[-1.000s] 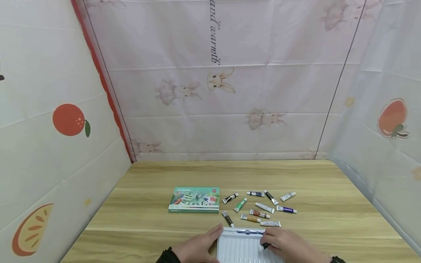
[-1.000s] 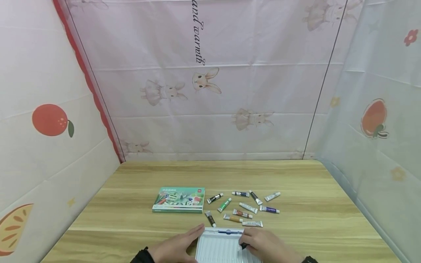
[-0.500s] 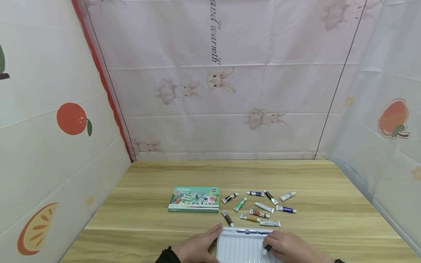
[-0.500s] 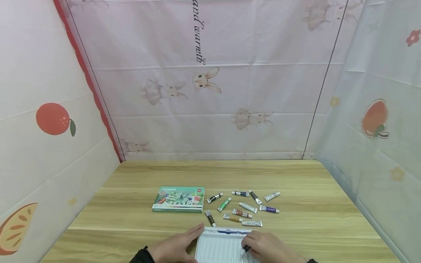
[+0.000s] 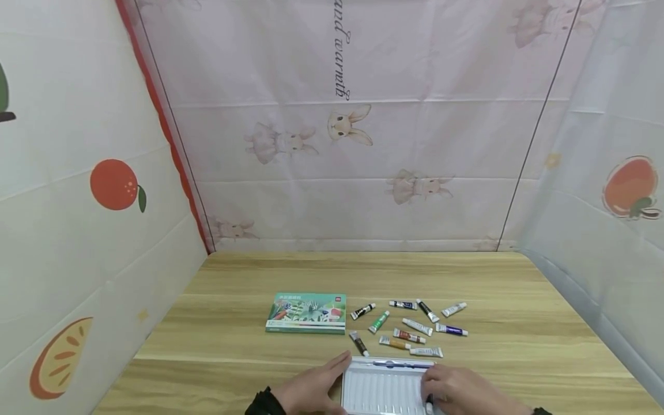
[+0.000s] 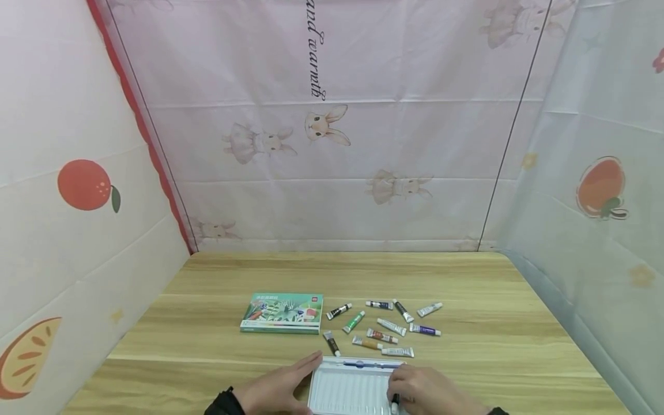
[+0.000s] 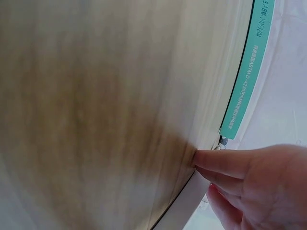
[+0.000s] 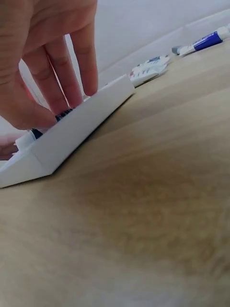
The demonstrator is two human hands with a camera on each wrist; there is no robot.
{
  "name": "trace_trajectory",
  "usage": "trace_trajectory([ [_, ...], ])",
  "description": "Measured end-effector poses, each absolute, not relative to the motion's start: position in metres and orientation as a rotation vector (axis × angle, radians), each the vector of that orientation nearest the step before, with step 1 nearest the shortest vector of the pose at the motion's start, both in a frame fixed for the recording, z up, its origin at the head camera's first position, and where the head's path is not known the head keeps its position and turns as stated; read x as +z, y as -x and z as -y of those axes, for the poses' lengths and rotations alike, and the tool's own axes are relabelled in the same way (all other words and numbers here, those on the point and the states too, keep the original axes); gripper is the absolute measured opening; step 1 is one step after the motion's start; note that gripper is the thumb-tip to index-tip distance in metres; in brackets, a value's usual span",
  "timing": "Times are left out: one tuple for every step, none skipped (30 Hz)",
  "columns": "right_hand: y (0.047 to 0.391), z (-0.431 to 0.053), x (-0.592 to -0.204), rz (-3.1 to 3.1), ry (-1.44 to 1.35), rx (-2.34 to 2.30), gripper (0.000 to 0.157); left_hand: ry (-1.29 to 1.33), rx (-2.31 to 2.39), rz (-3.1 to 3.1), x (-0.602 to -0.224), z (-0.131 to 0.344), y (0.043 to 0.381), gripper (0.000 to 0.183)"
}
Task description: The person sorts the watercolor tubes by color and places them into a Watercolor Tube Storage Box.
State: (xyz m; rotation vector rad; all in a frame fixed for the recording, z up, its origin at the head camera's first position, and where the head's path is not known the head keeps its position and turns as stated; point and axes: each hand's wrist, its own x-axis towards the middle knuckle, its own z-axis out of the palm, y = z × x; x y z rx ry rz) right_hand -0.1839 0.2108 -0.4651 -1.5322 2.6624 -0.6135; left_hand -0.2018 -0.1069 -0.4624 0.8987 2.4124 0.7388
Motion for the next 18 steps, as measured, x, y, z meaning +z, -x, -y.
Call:
trace_trajectory([
  [0.1822, -0.2115, -0.4638, -2.642, 1.497, -0.643, 0.020, -0.891, 0.745, -2.413, -0.4625, 0.1068, 0.2017, 0.088],
  [0.1808, -0.2121, -0.4627, -2.617, 1.465, -0.671, 0.019, -0.881, 0.754, -2.412, -0.4626, 0.1070, 0.2014, 0.088],
  [0.1795, -0.2129, -0.4618, -2.600, 1.438, -0.696, 0.019, -0.872, 0.759, -2.412, -0.4626, 0.1070, 0.2012, 0.089],
  [0.1784, -0.2141, -0.4612, -2.587, 1.415, -0.718, 0.019, -0.875, 0.759, -2.416, -0.4629, 0.1071, 0.2010, 0.089],
  [0.1775, -0.2152, -0.4610, -2.578, 1.401, -0.733, 0.018, -0.871, 0.759, -2.417, -0.4631, 0.1071, 0.2008, 0.089],
  [0.1772, -0.2162, -0.4612, -2.574, 1.389, -0.739, 0.018, -0.872, 0.759, -2.418, -0.4634, 0.1071, 0.2008, 0.089],
  [0.1771, -0.2170, -0.4615, -2.569, 1.374, -0.742, 0.018, -0.876, 0.754, -2.421, -0.4635, 0.1073, 0.2006, 0.089],
  [0.1773, -0.2177, -0.4619, -2.567, 1.364, -0.740, 0.018, -0.880, 0.750, -2.422, -0.4633, 0.1074, 0.2004, 0.089],
  [0.1775, -0.2184, -0.4625, -2.570, 1.365, -0.736, 0.017, -0.881, 0.748, -2.421, -0.4632, 0.1074, 0.2004, 0.089],
  [0.1776, -0.2189, -0.4630, -2.564, 1.354, -0.740, 0.017, -0.886, 0.743, -2.423, -0.4634, 0.1075, 0.2004, 0.089],
  [0.1780, -0.2190, -0.4635, -2.571, 1.362, -0.727, 0.017, -0.884, 0.729, -2.427, -0.4634, 0.1072, 0.2005, 0.089],
  [0.1785, -0.2187, -0.4638, -2.571, 1.365, -0.719, 0.017, -0.884, 0.715, -2.431, -0.4637, 0.1069, 0.2008, 0.089],
  [0.1791, -0.2182, -0.4641, -2.573, 1.373, -0.710, 0.017, -0.881, 0.702, -2.435, -0.4637, 0.1064, 0.2011, 0.089],
  [0.1799, -0.2177, -0.4643, -2.584, 1.397, -0.689, 0.017, -0.876, 0.692, -2.436, -0.4638, 0.1059, 0.2014, 0.089],
  [0.1807, -0.2169, -0.4645, -2.597, 1.422, -0.666, 0.017, -0.874, 0.679, -2.441, -0.4638, 0.1053, 0.2017, 0.088],
  [0.1813, -0.2160, -0.4645, -2.608, 1.440, -0.648, 0.017, -0.875, 0.664, -2.447, -0.4639, 0.1046, 0.2019, 0.088],
  [0.1818, -0.2152, -0.4646, -2.616, 1.452, -0.635, 0.017, -0.871, 0.652, -2.451, -0.4639, 0.1039, 0.2019, 0.089],
  [0.1820, -0.2145, -0.4643, -2.620, 1.458, -0.623, 0.017, -0.863, 0.657, -2.449, -0.4640, 0.1035, 0.2018, 0.089],
])
